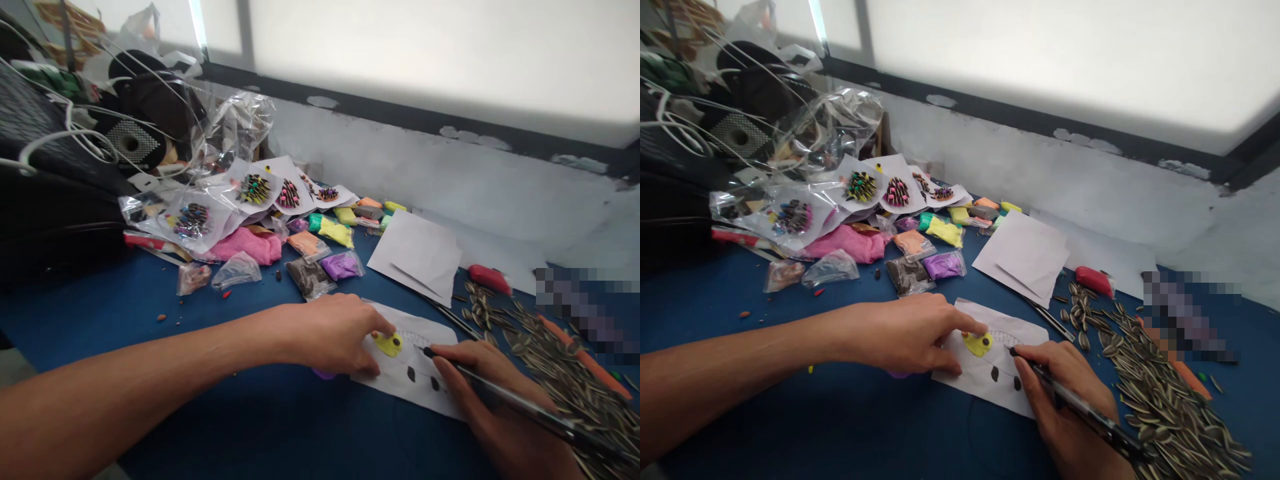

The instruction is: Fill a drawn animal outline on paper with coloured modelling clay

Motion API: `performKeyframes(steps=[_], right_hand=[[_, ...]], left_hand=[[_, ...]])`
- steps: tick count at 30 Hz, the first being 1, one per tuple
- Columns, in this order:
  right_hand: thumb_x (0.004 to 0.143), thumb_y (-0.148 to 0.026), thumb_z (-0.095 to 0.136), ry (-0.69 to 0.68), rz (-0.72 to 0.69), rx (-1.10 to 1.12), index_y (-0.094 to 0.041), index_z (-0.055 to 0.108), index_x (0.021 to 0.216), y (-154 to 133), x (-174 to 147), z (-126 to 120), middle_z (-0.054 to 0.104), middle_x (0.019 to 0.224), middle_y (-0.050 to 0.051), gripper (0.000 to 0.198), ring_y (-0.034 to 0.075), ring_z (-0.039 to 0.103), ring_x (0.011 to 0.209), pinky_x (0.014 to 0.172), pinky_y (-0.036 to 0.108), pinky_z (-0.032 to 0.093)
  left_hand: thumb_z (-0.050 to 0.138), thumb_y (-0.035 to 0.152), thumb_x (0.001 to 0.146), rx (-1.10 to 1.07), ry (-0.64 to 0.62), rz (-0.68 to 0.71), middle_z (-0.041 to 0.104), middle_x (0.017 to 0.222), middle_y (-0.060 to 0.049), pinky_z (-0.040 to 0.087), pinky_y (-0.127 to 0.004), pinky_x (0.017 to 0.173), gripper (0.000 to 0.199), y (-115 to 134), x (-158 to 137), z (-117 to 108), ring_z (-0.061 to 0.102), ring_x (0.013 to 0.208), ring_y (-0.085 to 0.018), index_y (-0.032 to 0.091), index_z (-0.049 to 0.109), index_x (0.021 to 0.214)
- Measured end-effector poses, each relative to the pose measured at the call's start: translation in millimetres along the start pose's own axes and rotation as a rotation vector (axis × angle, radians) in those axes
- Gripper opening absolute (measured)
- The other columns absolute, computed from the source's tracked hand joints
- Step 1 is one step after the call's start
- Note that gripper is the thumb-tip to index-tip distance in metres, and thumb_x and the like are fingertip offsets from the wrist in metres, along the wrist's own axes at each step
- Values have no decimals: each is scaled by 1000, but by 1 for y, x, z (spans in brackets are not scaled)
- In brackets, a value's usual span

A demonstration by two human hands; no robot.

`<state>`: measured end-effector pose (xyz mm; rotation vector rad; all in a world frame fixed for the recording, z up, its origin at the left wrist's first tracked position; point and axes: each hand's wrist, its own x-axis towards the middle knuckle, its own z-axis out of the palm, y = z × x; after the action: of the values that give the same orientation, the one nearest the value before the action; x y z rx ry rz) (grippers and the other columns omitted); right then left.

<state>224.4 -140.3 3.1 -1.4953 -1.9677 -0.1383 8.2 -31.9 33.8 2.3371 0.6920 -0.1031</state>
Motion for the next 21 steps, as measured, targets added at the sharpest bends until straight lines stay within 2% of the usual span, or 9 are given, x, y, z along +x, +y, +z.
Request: performKeyframes(steps=[8,17,21], right_hand=[[87,-29,59,-25,48,-1,-27,66,85,3,-5,0,71,76,-1,8,17,68,68,61,29,53],[88,-28,59,-75,-4,-40,-27,63,87,4,-4,-2,71,77,-2,5,16,69,69,62,28,53],[89,-28,59,-48,-20,-51,-27,64,87,4,-5,-3,71,77,-2,5,17,70,72,63,28,53]], left_hand=[[66,36,79,-2,5,7,65,67,-2,44,-29,72,61,0,0,0,62,66,-18,24,54,138],[67,36,78,-10,14,7,64,65,-1,42,-27,67,61,-1,0,1,60,64,-17,25,55,137],[66,36,78,-15,7,4,65,66,-1,41,-27,65,61,0,0,0,60,65,-17,26,54,137]])
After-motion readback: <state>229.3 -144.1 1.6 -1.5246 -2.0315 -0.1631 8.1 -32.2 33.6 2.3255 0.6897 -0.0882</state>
